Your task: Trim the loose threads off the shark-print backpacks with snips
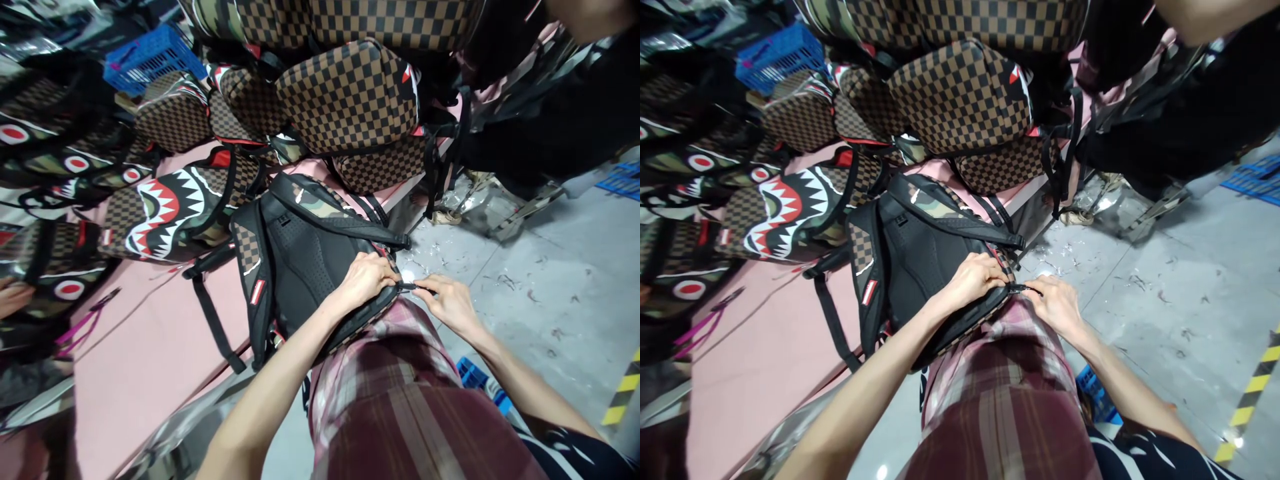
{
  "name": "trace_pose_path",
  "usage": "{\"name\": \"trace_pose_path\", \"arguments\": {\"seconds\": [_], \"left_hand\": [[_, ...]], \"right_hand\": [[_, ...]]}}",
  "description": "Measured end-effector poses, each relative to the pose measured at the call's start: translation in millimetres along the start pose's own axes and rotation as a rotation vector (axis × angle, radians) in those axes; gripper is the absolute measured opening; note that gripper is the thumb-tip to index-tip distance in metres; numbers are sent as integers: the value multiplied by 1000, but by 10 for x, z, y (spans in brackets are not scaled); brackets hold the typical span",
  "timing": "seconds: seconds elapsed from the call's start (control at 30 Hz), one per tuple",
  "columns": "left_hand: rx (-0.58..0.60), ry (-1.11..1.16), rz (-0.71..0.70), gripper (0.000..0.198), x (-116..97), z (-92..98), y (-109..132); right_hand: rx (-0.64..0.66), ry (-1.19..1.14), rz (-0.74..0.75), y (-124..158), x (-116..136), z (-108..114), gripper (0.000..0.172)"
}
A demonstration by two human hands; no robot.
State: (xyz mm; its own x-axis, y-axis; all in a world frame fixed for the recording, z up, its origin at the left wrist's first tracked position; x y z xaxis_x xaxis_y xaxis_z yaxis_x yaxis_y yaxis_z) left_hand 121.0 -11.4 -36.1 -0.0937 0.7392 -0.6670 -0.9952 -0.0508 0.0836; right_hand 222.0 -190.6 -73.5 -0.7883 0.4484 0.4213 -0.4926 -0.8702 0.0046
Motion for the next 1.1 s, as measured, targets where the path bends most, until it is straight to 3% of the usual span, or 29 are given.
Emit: {"name": "trace_pose_path", "arguments": {"seconds": [0.53, 0.83, 0.93, 1.1], "left_hand": [[30, -70, -33, 16, -68, 31, -4], [20, -95, -52, 16, -93, 31, 1], [-51, -26, -40, 17, -48, -12, 86], [-348, 156, -13, 20, 27, -102, 381]], "right_hand": [[22, 38, -73, 43, 91, 46, 23], [2, 207, -38, 70, 212, 106, 25], [8, 104, -89, 83, 198, 75, 23], [22, -158, -223, 106, 98, -18, 21]]}}
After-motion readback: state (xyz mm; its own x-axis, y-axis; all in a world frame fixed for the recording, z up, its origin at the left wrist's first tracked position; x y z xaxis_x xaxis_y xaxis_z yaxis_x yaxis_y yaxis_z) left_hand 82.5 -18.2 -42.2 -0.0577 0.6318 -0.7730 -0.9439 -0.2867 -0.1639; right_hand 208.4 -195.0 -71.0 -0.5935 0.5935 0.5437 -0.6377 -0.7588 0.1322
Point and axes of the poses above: each hand's wrist, its own y-axis away from the middle knuckle, its own z-axis out of the back of the hand, x = y × z, the point moved 1 cm from there along -y, towards the middle knuckle, and after that the axes turned 14 degrees about y, right-handed, at the moved point
